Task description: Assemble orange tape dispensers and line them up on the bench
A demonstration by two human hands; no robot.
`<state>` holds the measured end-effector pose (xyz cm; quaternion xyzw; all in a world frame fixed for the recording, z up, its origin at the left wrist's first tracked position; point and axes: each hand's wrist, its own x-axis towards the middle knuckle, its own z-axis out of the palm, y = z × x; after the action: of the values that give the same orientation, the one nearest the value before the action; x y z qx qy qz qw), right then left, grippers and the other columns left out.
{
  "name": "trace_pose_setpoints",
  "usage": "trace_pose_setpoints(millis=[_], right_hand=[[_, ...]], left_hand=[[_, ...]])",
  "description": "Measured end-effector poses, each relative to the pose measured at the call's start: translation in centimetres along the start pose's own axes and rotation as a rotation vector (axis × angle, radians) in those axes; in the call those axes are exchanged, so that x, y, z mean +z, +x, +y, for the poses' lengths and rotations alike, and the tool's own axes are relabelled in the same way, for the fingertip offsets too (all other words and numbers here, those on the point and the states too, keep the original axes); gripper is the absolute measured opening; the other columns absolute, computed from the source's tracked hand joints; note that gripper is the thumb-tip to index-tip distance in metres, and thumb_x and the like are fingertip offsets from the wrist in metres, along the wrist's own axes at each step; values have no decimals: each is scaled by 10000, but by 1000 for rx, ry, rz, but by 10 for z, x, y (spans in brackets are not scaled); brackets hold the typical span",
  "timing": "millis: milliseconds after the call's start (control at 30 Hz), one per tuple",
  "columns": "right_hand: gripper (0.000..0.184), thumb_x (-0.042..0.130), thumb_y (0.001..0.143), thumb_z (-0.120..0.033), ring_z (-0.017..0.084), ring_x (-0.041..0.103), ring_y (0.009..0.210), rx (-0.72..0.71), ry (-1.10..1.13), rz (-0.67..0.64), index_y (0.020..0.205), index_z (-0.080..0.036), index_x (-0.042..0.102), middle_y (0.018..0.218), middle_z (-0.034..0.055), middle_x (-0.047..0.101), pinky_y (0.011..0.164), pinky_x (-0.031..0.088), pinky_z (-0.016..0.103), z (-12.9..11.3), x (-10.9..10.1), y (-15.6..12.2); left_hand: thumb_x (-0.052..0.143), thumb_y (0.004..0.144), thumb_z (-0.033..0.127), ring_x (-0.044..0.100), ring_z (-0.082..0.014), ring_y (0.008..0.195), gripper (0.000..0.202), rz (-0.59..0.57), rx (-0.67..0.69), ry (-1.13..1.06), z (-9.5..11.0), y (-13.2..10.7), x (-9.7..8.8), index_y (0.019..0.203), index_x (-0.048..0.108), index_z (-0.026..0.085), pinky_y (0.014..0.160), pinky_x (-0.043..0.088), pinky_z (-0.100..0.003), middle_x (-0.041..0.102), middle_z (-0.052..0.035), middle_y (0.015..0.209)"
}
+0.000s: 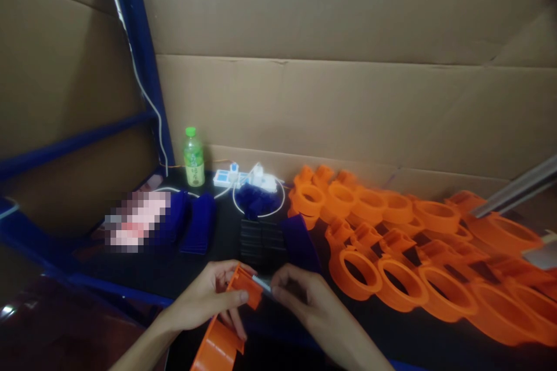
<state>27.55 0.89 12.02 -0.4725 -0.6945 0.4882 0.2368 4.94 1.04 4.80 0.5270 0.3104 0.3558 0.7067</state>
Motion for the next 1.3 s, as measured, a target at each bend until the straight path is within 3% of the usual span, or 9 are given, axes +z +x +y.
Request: trace_pose_setpoints(millis=[233, 567, 867, 1300], right_hand=[[246, 549, 918, -397, 147, 549, 772, 11, -16, -6, 842, -175, 620, 808, 1, 622, 712, 409, 233, 1, 3, 3], [229, 538, 926, -384, 156, 568, 789, 3, -26, -9, 869, -176, 615, 838, 13, 642, 723, 416, 243, 6, 7, 5], [208, 521, 940, -357, 150, 574, 794, -12, -12, -21, 874, -178, 604, 846, 7, 642, 733, 420, 242, 5, 8, 7], [205, 500, 949, -347, 140, 572, 776, -23, 5, -11, 884, -172, 586, 828, 7, 639, 707, 418, 219, 10, 16, 11]], left_hand=[[676, 856, 322, 763, -235, 598, 307, -3, -15, 30, 0, 0, 0, 1092, 597, 142, 417, 502, -181, 763, -127, 900], [688, 842, 337, 762, -240, 599, 278, -6, -36, 40, 2, -1, 0, 1030, 608, 148, 429, 520, -197, 749, -90, 814], [668, 857, 352, 760, -234, 597, 280, -22, -51, 53, 2, -1, 0, 1033, 582, 152, 425, 515, -201, 752, -105, 875], [679, 847, 342, 753, -212, 577, 237, -16, -71, 45, 7, -1, 4, 945, 582, 150, 420, 519, -182, 733, -58, 756]])
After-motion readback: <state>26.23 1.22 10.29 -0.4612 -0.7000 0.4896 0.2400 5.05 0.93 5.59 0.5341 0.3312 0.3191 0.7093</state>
